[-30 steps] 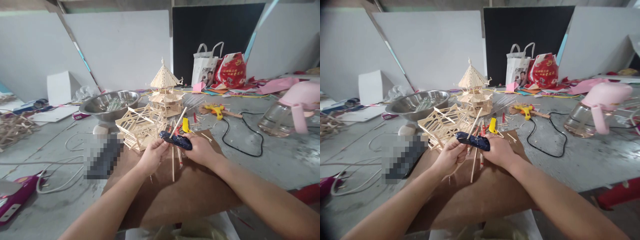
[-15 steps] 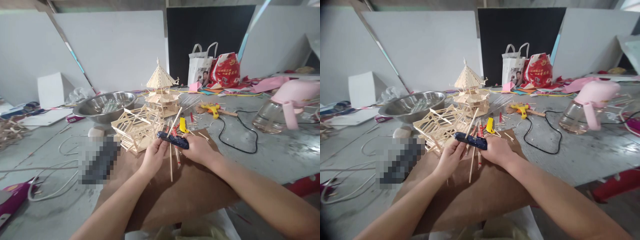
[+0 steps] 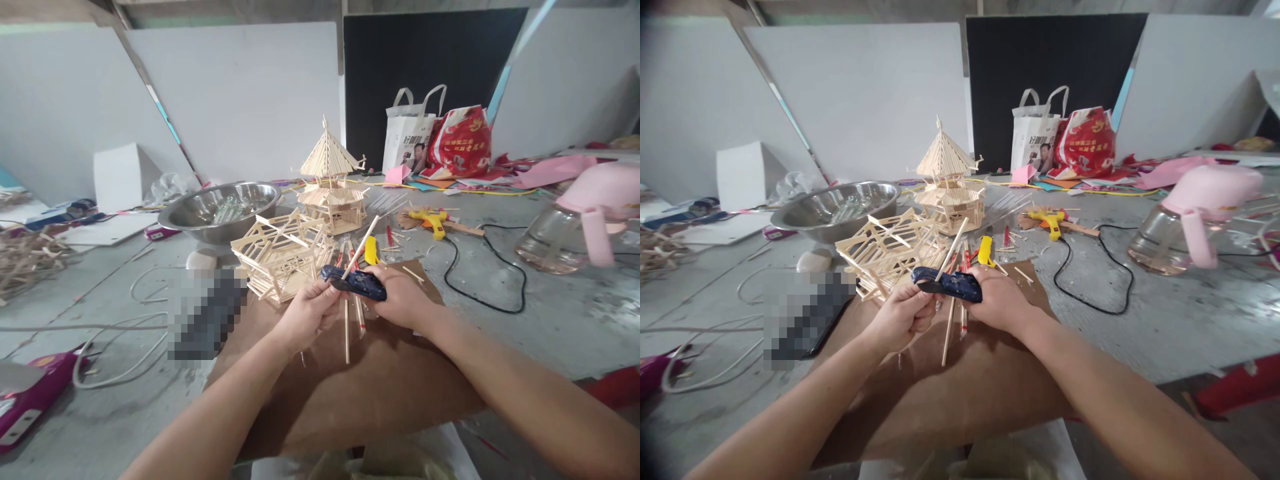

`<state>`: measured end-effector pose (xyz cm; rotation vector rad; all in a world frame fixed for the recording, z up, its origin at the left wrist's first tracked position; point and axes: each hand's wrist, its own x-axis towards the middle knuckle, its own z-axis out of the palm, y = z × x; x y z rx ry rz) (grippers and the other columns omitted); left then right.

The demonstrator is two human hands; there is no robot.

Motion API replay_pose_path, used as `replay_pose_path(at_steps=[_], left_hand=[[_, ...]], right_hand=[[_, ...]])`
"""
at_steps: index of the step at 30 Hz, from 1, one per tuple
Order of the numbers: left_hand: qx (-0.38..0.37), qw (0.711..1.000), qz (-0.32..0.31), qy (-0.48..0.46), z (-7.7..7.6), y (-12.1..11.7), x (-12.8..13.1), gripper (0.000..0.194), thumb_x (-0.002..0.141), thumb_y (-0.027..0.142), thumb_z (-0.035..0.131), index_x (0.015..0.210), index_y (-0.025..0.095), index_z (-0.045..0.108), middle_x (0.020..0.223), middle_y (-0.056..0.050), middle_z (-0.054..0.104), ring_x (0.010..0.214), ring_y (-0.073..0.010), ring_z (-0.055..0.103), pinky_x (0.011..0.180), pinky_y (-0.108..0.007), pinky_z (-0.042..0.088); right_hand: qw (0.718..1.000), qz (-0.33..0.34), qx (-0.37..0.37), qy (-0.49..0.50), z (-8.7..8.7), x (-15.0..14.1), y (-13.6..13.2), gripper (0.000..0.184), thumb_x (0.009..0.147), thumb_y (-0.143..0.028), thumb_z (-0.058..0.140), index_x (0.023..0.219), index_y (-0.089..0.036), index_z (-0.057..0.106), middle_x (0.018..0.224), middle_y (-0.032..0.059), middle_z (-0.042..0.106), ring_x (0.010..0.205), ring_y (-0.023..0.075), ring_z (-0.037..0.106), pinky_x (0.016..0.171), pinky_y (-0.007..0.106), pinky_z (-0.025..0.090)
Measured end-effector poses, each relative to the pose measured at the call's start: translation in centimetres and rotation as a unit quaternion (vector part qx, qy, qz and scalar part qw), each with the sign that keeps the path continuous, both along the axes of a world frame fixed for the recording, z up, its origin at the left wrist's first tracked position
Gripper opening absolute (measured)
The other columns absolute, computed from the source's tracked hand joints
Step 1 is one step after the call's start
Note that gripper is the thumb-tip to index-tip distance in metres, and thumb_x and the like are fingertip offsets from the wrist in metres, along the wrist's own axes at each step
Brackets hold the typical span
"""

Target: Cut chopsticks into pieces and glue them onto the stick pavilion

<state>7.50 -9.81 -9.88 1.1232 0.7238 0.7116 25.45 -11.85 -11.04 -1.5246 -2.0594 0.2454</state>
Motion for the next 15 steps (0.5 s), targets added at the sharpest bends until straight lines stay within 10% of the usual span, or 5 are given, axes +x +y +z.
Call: replay_pose_path(at_steps=[7, 15], left_hand=[[-0.096, 0.987, -0.117, -0.045, 0.27, 0.21, -0.64, 0.023, 0.066, 0.035, 0.057, 0.067, 0.014, 0.050, 0.042, 0.009, 0.020, 0.032, -0.0001, 0.014, 0.032, -0.012, 0.009], [-0.056, 0.997, -0.060, -0.010, 0.16, 0.37, -0.45, 0.023, 0.069, 0.037, 0.054, 0.068, 0.015, 0.049, 0.044, 0.010, 0.015, 0.034, -0.0010, 0.011, 0.032, -0.013, 0.009]], right_hand=[[1.000, 0.013, -0.017, 0.000, 0.45, -0.13, -0.37, 0.035, 0.065, -0.027, 0.051, 0.099, -0.018, 0.051, 0.091, 0.0062, 0.059, 0.085, 0.0180, 0.053, 0.073, 0.027, 0.036], [0.997, -0.045, -0.014, -0.060, 0.45, -0.18, -0.59, 0.021, 0.070, -0.037, 0.046, 0.082, -0.021, 0.052, 0.077, 0.0023, 0.062, 0.072, 0.0174, 0.057, 0.061, 0.025, 0.035]])
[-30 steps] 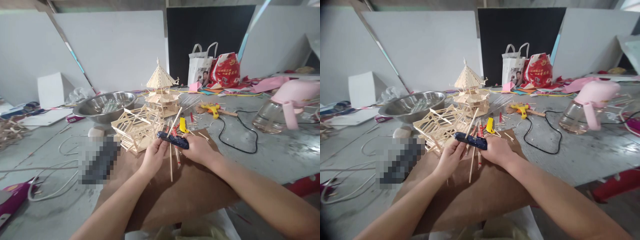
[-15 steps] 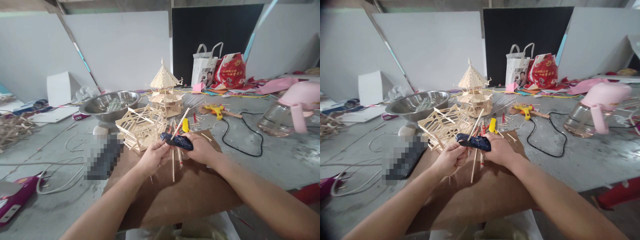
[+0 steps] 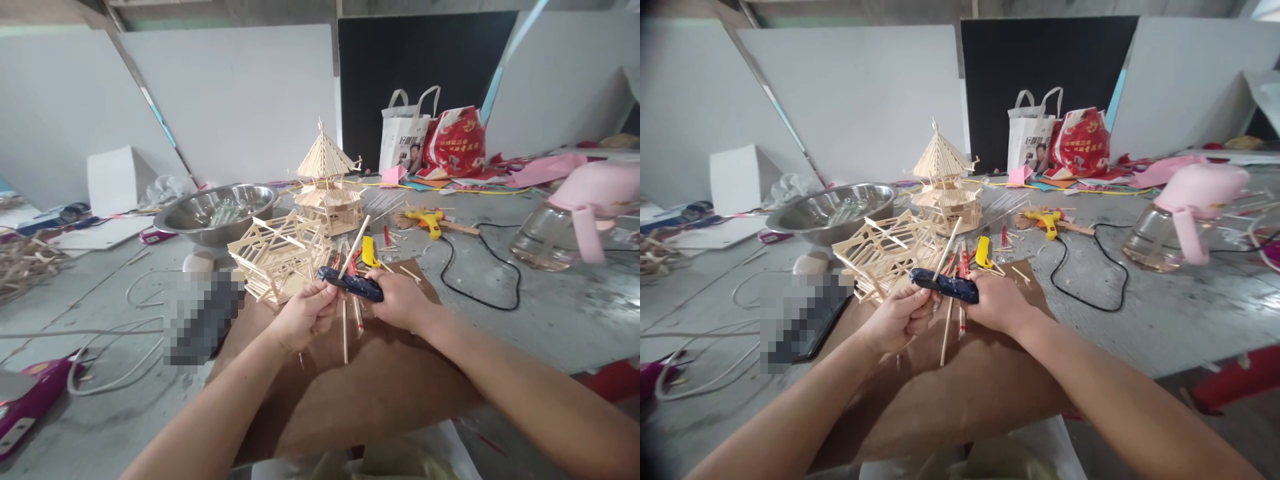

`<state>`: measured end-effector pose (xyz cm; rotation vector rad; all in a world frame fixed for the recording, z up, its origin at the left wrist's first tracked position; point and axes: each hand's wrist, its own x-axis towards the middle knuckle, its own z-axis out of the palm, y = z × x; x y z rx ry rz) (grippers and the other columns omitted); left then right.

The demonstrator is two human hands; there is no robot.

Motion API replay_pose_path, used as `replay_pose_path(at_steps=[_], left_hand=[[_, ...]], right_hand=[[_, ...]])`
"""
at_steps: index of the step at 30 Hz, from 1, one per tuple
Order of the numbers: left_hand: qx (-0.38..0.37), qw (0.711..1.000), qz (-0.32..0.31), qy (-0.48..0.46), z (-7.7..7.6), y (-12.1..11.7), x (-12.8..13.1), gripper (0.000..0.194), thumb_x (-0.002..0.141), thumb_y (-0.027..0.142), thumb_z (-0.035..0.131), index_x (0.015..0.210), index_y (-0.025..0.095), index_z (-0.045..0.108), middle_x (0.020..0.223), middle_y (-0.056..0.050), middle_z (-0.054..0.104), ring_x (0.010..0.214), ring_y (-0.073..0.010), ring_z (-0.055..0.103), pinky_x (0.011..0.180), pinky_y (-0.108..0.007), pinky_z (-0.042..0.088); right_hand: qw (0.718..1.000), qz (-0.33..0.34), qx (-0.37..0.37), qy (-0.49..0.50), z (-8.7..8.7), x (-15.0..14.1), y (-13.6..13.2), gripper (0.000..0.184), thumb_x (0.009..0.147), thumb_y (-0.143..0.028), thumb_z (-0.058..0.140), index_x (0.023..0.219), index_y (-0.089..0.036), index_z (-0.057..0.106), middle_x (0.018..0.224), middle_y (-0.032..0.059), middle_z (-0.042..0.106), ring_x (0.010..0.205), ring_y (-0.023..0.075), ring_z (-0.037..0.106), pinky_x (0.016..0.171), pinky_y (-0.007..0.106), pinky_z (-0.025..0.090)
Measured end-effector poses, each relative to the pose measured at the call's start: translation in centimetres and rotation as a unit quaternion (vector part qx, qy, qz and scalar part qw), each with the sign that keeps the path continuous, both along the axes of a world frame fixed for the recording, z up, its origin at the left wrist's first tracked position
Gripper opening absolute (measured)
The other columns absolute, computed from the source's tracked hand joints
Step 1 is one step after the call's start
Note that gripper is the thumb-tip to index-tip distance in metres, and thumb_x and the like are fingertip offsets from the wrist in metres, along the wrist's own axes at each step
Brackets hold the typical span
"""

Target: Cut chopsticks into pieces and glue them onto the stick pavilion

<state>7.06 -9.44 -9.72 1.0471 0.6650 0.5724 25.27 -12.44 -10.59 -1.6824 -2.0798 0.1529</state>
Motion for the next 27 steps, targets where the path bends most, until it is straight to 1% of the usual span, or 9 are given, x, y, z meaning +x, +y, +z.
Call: replay_pose_path(at_steps=[3, 5, 9, 11, 13, 15, 18, 22, 27], left_hand=[[0.051, 0.997, 0.046, 0.026, -0.3, 0.0, 0.4, 0.025, 0.070, 0.039, 0.053, 0.070, 0.015, 0.049, 0.043, 0.010, 0.015, 0.036, -0.0018, 0.011, 0.033, -0.014, 0.010], [0.122, 0.986, 0.094, 0.056, -0.6, 0.0, 0.8, 0.026, 0.070, 0.041, 0.051, 0.071, 0.015, 0.051, 0.043, 0.009, 0.019, 0.036, -0.0025, 0.015, 0.034, -0.015, 0.013], [0.296, 0.929, 0.194, 0.110, -0.8, 0.0, 1.7, 0.021, 0.071, 0.036, 0.052, 0.073, 0.015, 0.056, 0.054, 0.003, 0.045, 0.053, -0.0064, 0.039, 0.048, -0.015, 0.031], [0.325, 0.917, 0.204, 0.107, -0.6, 0.1, 1.8, 0.020, 0.071, 0.034, 0.051, 0.073, 0.014, 0.058, 0.062, 0.001, 0.050, 0.062, -0.0081, 0.043, 0.054, -0.017, 0.034], [0.293, 0.933, 0.188, 0.094, -0.5, 0.1, 1.8, 0.022, 0.071, 0.035, 0.052, 0.069, 0.014, 0.057, 0.055, 0.002, 0.046, 0.052, -0.0061, 0.039, 0.047, -0.016, 0.031], [0.224, 0.958, 0.161, 0.073, -0.4, 0.0, 1.6, 0.024, 0.069, 0.037, 0.054, 0.066, 0.014, 0.055, 0.045, 0.006, 0.034, 0.039, -0.0030, 0.027, 0.038, -0.015, 0.021], [0.129, 0.983, 0.124, 0.034, -0.3, -0.1, 1.1, 0.023, 0.067, 0.036, 0.058, 0.065, 0.014, 0.053, 0.042, 0.009, 0.020, 0.035, -0.0012, 0.016, 0.034, -0.015, 0.013], [0.053, 0.996, 0.070, 0.013, -0.3, 0.2, 0.6, 0.021, 0.066, 0.035, 0.059, 0.068, 0.014, 0.053, 0.042, 0.010, 0.016, 0.034, -0.0006, 0.013, 0.032, -0.012, 0.012], [-0.041, 0.999, -0.033, 0.000, -0.4, 0.8, -0.2, 0.020, 0.070, 0.035, 0.054, 0.070, 0.015, 0.052, 0.042, 0.010, 0.016, 0.032, -0.0001, 0.010, 0.031, -0.011, 0.012]], right_hand=[[1.000, -0.026, -0.005, -0.011, -0.1, -0.1, 0.1, 0.022, 0.071, -0.038, 0.045, 0.083, -0.021, 0.053, 0.077, 0.0029, 0.062, 0.072, 0.0181, 0.057, 0.060, 0.025, 0.035], [0.998, -0.049, -0.019, -0.022, -0.1, -0.2, 0.2, 0.024, 0.071, -0.040, 0.045, 0.084, -0.021, 0.054, 0.076, 0.0036, 0.063, 0.071, 0.0188, 0.057, 0.058, 0.026, 0.034], [0.995, -0.090, -0.034, -0.035, 0.0, -0.6, 0.4, 0.025, 0.070, -0.042, 0.046, 0.081, -0.022, 0.054, 0.074, 0.0041, 0.063, 0.070, 0.0200, 0.057, 0.056, 0.026, 0.033], [0.995, -0.088, -0.033, -0.025, 0.0, -0.6, 0.5, 0.025, 0.070, -0.041, 0.047, 0.084, -0.022, 0.054, 0.076, 0.0041, 0.063, 0.072, 0.0197, 0.057, 0.056, 0.026, 0.033], [0.997, -0.075, -0.034, -0.009, 0.1, -0.5, 0.5, 0.028, 0.069, -0.040, 0.048, 0.089, -0.022, 0.054, 0.080, 0.0040, 0.063, 0.075, 0.0192, 0.057, 0.058, 0.026, 0.034], [0.998, -0.056, -0.032, 0.008, 0.1, -0.4, 0.6, 0.029, 0.069, -0.040, 0.049, 0.092, -0.022, 0.053, 0.083, 0.0039, 0.062, 0.078, 0.0190, 0.056, 0.061, 0.025, 0.035], [0.999, -0.023, -0.023, 0.030, 0.0, 0.0, 0.6, 0.029, 0.070, -0.039, 0.049, 0.092, -0.022, 0.053, 0.084, 0.0035, 0.062, 0.079, 0.0182, 0.056, 0.064, 0.025, 0.035], [0.998, 0.021, -0.016, 0.048, 0.0, 0.3, 0.6, 0.026, 0.071, -0.035, 0.049, 0.092, -0.021, 0.053, 0.084, 0.0031, 0.061, 0.079, 0.0168, 0.055, 0.066, 0.024, 0.036], [0.995, 0.070, -0.020, 0.060, 0.0, 0.5, 0.7, 0.027, 0.068, -0.027, 0.050, 0.094, -0.019, 0.053, 0.087, 0.0043, 0.060, 0.081, 0.0163, 0.054, 0.068, 0.024, 0.036]])
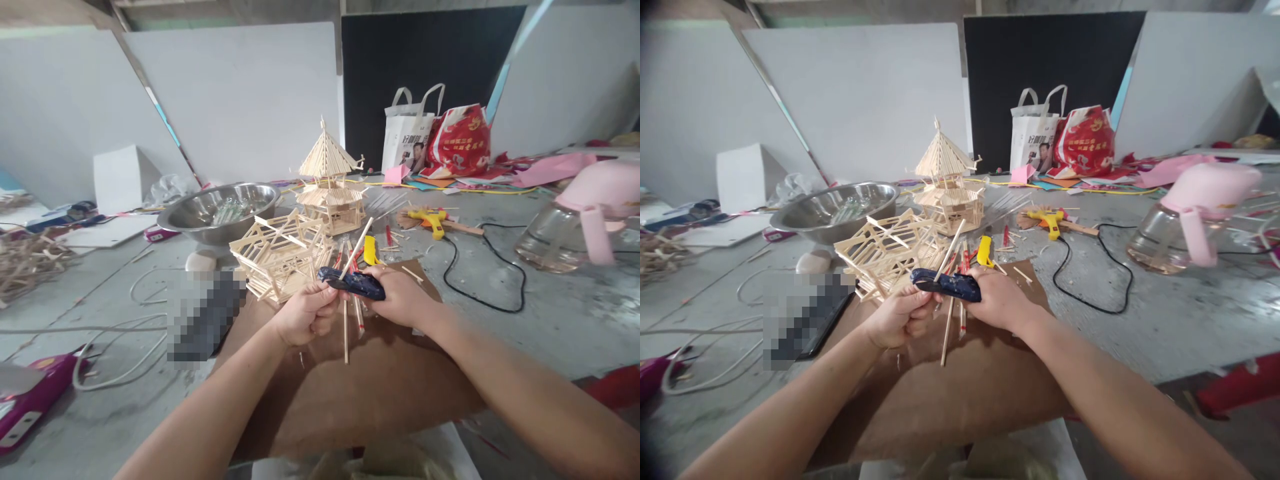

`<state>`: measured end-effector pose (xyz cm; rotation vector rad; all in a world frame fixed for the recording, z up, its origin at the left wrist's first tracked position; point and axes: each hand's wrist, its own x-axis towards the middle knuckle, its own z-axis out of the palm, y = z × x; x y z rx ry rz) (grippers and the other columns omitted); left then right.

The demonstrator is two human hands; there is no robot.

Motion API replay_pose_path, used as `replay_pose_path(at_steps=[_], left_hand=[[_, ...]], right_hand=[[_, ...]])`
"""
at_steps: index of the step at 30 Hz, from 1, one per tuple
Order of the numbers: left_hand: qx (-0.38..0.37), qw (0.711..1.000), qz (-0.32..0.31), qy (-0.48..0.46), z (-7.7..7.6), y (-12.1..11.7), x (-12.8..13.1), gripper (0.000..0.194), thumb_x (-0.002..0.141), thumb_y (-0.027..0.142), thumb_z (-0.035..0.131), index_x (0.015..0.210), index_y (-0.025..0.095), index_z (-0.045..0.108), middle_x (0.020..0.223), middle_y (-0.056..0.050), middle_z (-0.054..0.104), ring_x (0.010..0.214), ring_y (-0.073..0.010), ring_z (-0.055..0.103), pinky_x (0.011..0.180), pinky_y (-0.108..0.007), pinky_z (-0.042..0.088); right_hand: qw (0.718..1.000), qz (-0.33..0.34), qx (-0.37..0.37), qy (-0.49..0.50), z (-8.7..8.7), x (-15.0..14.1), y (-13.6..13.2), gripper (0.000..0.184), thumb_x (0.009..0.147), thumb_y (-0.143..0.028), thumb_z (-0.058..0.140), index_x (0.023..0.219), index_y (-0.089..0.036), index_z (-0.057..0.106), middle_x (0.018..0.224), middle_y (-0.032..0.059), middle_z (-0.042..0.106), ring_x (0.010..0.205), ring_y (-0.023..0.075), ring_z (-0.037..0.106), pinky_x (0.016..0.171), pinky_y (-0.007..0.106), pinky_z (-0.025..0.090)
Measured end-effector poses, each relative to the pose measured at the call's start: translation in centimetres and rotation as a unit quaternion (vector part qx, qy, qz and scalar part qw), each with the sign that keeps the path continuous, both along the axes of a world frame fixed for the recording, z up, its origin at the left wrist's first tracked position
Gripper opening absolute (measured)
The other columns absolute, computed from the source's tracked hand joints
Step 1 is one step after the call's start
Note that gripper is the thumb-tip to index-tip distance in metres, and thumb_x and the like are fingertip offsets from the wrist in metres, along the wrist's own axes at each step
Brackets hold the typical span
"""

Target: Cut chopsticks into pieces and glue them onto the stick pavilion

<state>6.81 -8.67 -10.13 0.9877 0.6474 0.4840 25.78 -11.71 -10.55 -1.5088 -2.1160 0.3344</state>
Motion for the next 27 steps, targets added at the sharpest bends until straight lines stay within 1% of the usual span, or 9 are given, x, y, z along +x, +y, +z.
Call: replay_pose_path(at_steps=[2, 5, 8, 12, 18, 23, 27], left_hand=[[-0.037, 0.998, -0.039, -0.018, -0.1, 0.2, -0.2, 0.019, 0.071, 0.035, 0.053, 0.071, 0.016, 0.051, 0.042, 0.010, 0.016, 0.032, -0.0004, 0.009, 0.030, -0.011, 0.011], [-0.064, 0.994, -0.081, -0.047, -0.3, 0.3, -0.3, 0.018, 0.070, 0.034, 0.053, 0.072, 0.016, 0.051, 0.042, 0.010, 0.015, 0.033, -0.0008, 0.008, 0.030, -0.011, 0.009], [-0.066, 0.993, -0.082, -0.055, -0.2, 0.2, -0.2, 0.019, 0.070, 0.035, 0.054, 0.072, 0.016, 0.051, 0.042, 0.010, 0.014, 0.033, -0.0009, 0.007, 0.030, -0.011, 0.008], [-0.046, 0.998, -0.037, -0.039, -0.1, 0.0, 0.0, 0.020, 0.070, 0.036, 0.053, 0.072, 0.016, 0.050, 0.042, 0.010, 0.016, 0.032, -0.0004, 0.008, 0.030, -0.011, 0.008], [0.016, 0.999, 0.036, 0.003, 0.2, -0.3, 0.5, 0.023, 0.070, 0.038, 0.054, 0.070, 0.015, 0.050, 0.042, 0.010, 0.015, 0.031, -0.0003, 0.011, 0.031, -0.012, 0.010], [0.102, 0.988, 0.112, 0.038, 0.4, -0.8, 1.3, 0.024, 0.068, 0.038, 0.055, 0.071, 0.014, 0.053, 0.041, 0.010, 0.016, 0.033, -0.0005, 0.012, 0.032, -0.013, 0.010], [0.146, 0.977, 0.146, 0.049, 0.3, -0.9, 1.9, 0.027, 0.066, 0.040, 0.057, 0.068, 0.013, 0.053, 0.039, 0.010, 0.018, 0.032, 0.0004, 0.014, 0.032, -0.014, 0.010]], right_hand=[[1.000, 0.013, -0.002, 0.002, 0.0, 0.0, 0.1, 0.027, 0.067, -0.025, 0.051, 0.093, -0.018, 0.053, 0.087, 0.0045, 0.060, 0.081, 0.0162, 0.054, 0.068, 0.024, 0.036], [1.000, 0.013, -0.009, -0.001, -0.1, 0.1, 0.1, 0.024, 0.065, -0.025, 0.052, 0.088, -0.017, 0.054, 0.084, 0.0046, 0.059, 0.079, 0.0164, 0.054, 0.067, 0.024, 0.035], [1.000, -0.002, -0.012, -0.017, 0.1, 0.0, -0.1, 0.020, 0.066, -0.027, 0.051, 0.084, -0.018, 0.053, 0.080, 0.0036, 0.060, 0.075, 0.0162, 0.054, 0.064, 0.023, 0.035], [0.998, -0.039, 0.004, -0.051, 0.2, -0.2, -0.5, 0.017, 0.068, -0.032, 0.049, 0.080, -0.020, 0.053, 0.075, 0.0020, 0.061, 0.069, 0.0162, 0.056, 0.059, 0.024, 0.034], [0.991, -0.101, 0.001, -0.083, -0.1, -0.4, -0.6, 0.022, 0.071, -0.039, 0.045, 0.080, -0.021, 0.054, 0.076, 0.0029, 0.063, 0.070, 0.0173, 0.057, 0.056, 0.024, 0.032], [0.987, -0.127, -0.007, -0.096, 0.1, -0.6, -0.6, 0.022, 0.070, -0.040, 0.045, 0.079, -0.022, 0.055, 0.073, 0.0032, 0.064, 0.070, 0.0184, 0.058, 0.052, 0.024, 0.031], [0.984, -0.138, -0.028, -0.112, 0.5, -0.9, -0.7, 0.027, 0.070, -0.042, 0.044, 0.083, -0.022, 0.056, 0.076, 0.0049, 0.064, 0.073, 0.0196, 0.058, 0.054, 0.025, 0.034]])
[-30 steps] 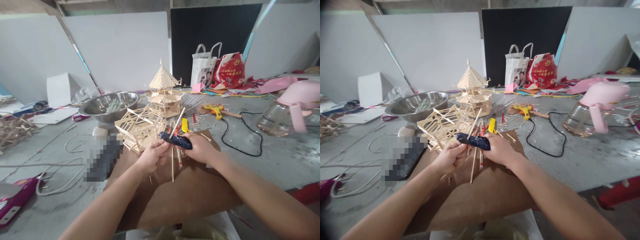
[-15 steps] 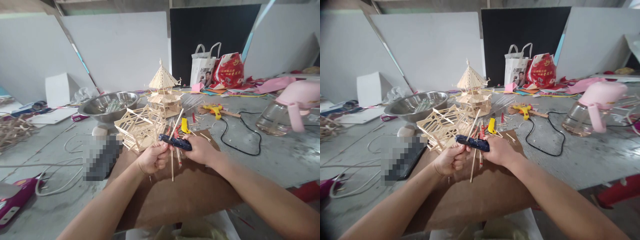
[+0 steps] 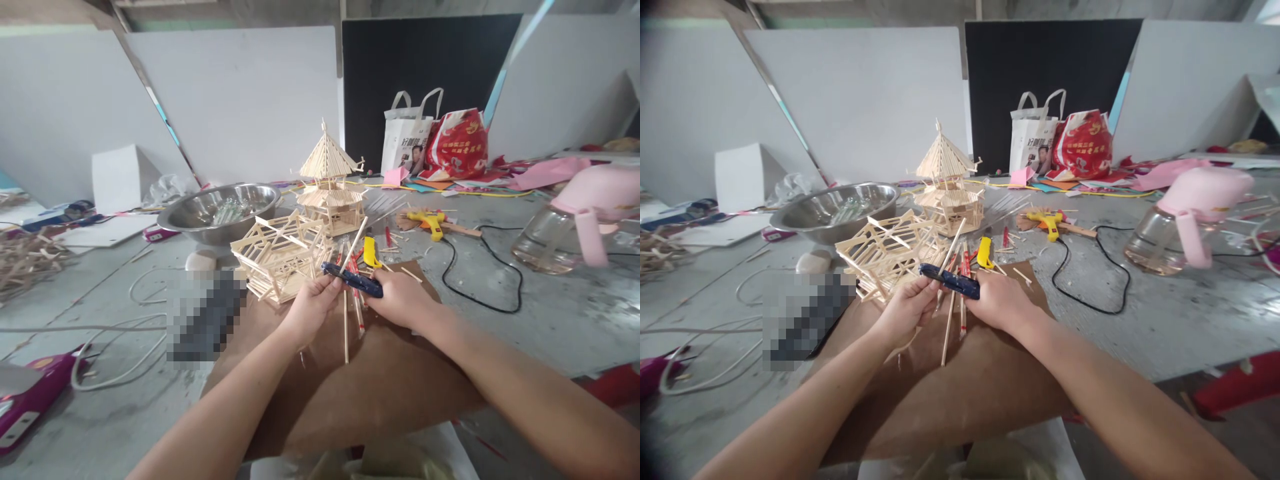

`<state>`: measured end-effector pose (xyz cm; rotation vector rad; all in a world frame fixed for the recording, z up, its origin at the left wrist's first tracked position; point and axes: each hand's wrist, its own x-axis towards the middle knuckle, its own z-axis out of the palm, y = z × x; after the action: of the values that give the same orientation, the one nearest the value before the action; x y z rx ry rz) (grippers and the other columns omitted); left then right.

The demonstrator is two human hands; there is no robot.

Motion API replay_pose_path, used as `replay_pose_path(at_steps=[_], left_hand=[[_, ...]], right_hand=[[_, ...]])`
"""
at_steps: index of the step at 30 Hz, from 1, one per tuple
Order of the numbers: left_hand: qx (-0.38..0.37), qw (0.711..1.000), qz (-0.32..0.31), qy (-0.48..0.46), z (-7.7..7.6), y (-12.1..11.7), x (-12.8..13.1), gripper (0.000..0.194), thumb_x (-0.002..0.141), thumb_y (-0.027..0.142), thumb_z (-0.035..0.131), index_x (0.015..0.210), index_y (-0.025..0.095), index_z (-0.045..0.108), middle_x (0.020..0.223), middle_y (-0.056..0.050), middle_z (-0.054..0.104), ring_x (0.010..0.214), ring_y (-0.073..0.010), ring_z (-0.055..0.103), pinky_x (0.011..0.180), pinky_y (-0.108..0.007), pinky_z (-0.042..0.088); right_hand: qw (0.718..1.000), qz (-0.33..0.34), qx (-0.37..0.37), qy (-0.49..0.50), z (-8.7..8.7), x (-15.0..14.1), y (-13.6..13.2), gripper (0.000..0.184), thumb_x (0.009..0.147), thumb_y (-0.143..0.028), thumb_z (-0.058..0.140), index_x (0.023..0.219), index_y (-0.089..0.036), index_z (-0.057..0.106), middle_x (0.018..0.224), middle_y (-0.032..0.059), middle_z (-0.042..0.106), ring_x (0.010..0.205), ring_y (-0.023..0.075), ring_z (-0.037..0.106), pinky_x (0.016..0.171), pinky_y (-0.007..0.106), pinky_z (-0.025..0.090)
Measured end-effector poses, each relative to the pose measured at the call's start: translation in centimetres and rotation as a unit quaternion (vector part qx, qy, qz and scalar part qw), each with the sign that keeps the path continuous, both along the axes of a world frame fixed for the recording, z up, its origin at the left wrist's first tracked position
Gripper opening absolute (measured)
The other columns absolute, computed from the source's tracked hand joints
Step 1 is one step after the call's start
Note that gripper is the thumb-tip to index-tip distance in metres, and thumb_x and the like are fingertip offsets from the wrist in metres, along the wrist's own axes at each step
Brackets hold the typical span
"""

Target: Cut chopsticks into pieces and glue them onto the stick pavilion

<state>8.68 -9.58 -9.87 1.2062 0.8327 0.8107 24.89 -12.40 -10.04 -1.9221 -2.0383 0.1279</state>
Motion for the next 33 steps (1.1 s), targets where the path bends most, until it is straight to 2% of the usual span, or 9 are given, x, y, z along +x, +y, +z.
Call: replay_pose_path(at_steps=[4, 9, 11, 13, 16, 18, 26, 30, 33], left_hand=[[-0.011, 0.999, 0.028, 0.037, -0.9, 0.5, 0.5, 0.029, 0.067, 0.042, 0.055, 0.071, 0.014, 0.053, 0.038, 0.010, 0.020, 0.030, 0.0002, 0.017, 0.031, -0.014, 0.010], [-0.056, 0.994, 0.022, 0.091, -1.8, 0.9, 0.8, 0.028, 0.073, 0.041, 0.046, 0.080, 0.015, 0.050, 0.040, 0.009, 0.028, 0.025, -0.0010, 0.020, 0.026, -0.014, 0.011], [-0.041, 0.992, 0.008, 0.116, -2.0, 0.8, 0.9, 0.026, 0.073, 0.038, 0.045, 0.083, 0.014, 0.049, 0.042, 0.009, 0.033, 0.023, -0.0023, 0.026, 0.024, -0.015, 0.014], [-0.021, 0.989, -0.001, 0.144, -2.1, 0.7, 1.0, 0.024, 0.074, 0.035, 0.045, 0.083, 0.014, 0.050, 0.042, 0.008, 0.035, 0.023, -0.0036, 0.031, 0.023, -0.015, 0.017], [-0.009, 0.984, 0.002, 0.179, -2.2, 0.7, 1.2, 0.021, 0.074, 0.033, 0.043, 0.079, 0.013, 0.051, 0.042, 0.008, 0.038, 0.023, -0.0047, 0.036, 0.023, -0.015, 0.023], [-0.010, 0.981, 0.003, 0.192, -2.2, 0.8, 1.3, 0.020, 0.075, 0.031, 0.042, 0.077, 0.013, 0.051, 0.041, 0.008, 0.038, 0.023, -0.0050, 0.036, 0.023, -0.016, 0.024], [-0.013, 0.976, 0.035, 0.215, -2.5, 1.2, 1.5, 0.017, 0.074, 0.029, 0.041, 0.072, 0.014, 0.049, 0.039, 0.008, 0.037, 0.021, -0.0039, 0.032, 0.021, -0.015, 0.019], [-0.019, 0.978, 0.038, 0.205, -2.6, 1.2, 1.5, 0.018, 0.075, 0.031, 0.041, 0.072, 0.015, 0.049, 0.038, 0.009, 0.036, 0.021, -0.0041, 0.031, 0.020, -0.015, 0.017], [-0.021, 0.980, 0.033, 0.193, -2.7, 1.3, 1.3, 0.019, 0.075, 0.033, 0.042, 0.073, 0.015, 0.048, 0.039, 0.009, 0.037, 0.021, -0.0035, 0.031, 0.021, -0.014, 0.018]], right_hand=[[0.999, 0.006, -0.052, -0.014, 0.3, 0.2, 0.5, 0.040, 0.071, -0.053, 0.038, 0.089, -0.024, 0.058, 0.083, 0.0069, 0.064, 0.078, 0.0235, 0.058, 0.058, 0.029, 0.038], [0.984, 0.051, -0.168, -0.009, 0.5, 1.3, 1.9, 0.072, 0.068, -0.070, 0.015, 0.087, -0.019, 0.061, 0.089, 0.0121, 0.063, 0.084, 0.0260, 0.057, 0.064, 0.032, 0.041], [0.980, 0.055, -0.190, 0.005, 0.5, 1.7, 2.3, 0.082, 0.068, -0.070, 0.003, 0.085, -0.017, 0.063, 0.085, 0.0135, 0.063, 0.085, 0.0251, 0.057, 0.068, 0.032, 0.041], [0.974, 0.047, -0.218, 0.023, 0.4, 1.8, 2.6, 0.087, 0.067, -0.069, -0.003, 0.081, -0.015, 0.064, 0.072, 0.0131, 0.064, 0.075, 0.0231, 0.059, 0.068, 0.032, 0.041], [0.960, 0.026, -0.277, 0.040, 0.4, 1.5, 2.9, 0.089, 0.065, -0.071, -0.003, 0.074, -0.013, 0.064, 0.052, 0.0109, 0.060, 0.051, 0.0198, 0.058, 0.061, 0.032, 0.042], [0.952, 0.009, -0.303, 0.040, 0.4, 1.2, 3.2, 0.089, 0.064, -0.072, -0.002, 0.070, -0.012, 0.064, 0.047, 0.0105, 0.057, 0.044, 0.0192, 0.056, 0.057, 0.033, 0.043], [0.950, -0.030, -0.304, 0.068, 0.5, 0.7, 3.7, 0.079, 0.063, -0.075, 0.004, 0.052, -0.016, 0.056, 0.045, 0.0085, 0.055, 0.044, 0.0177, 0.056, 0.053, 0.031, 0.044], [0.952, -0.039, -0.283, 0.107, 0.0, 0.7, 3.4, 0.077, 0.063, -0.075, 0.005, 0.058, -0.017, 0.054, 0.044, 0.0069, 0.053, 0.038, 0.0165, 0.052, 0.042, 0.030, 0.042], [0.933, -0.046, -0.315, 0.170, -0.4, 1.1, 3.5, 0.075, 0.061, -0.077, 0.009, 0.066, -0.017, 0.055, 0.047, 0.0057, 0.055, 0.035, 0.0151, 0.050, 0.039, 0.029, 0.041]])
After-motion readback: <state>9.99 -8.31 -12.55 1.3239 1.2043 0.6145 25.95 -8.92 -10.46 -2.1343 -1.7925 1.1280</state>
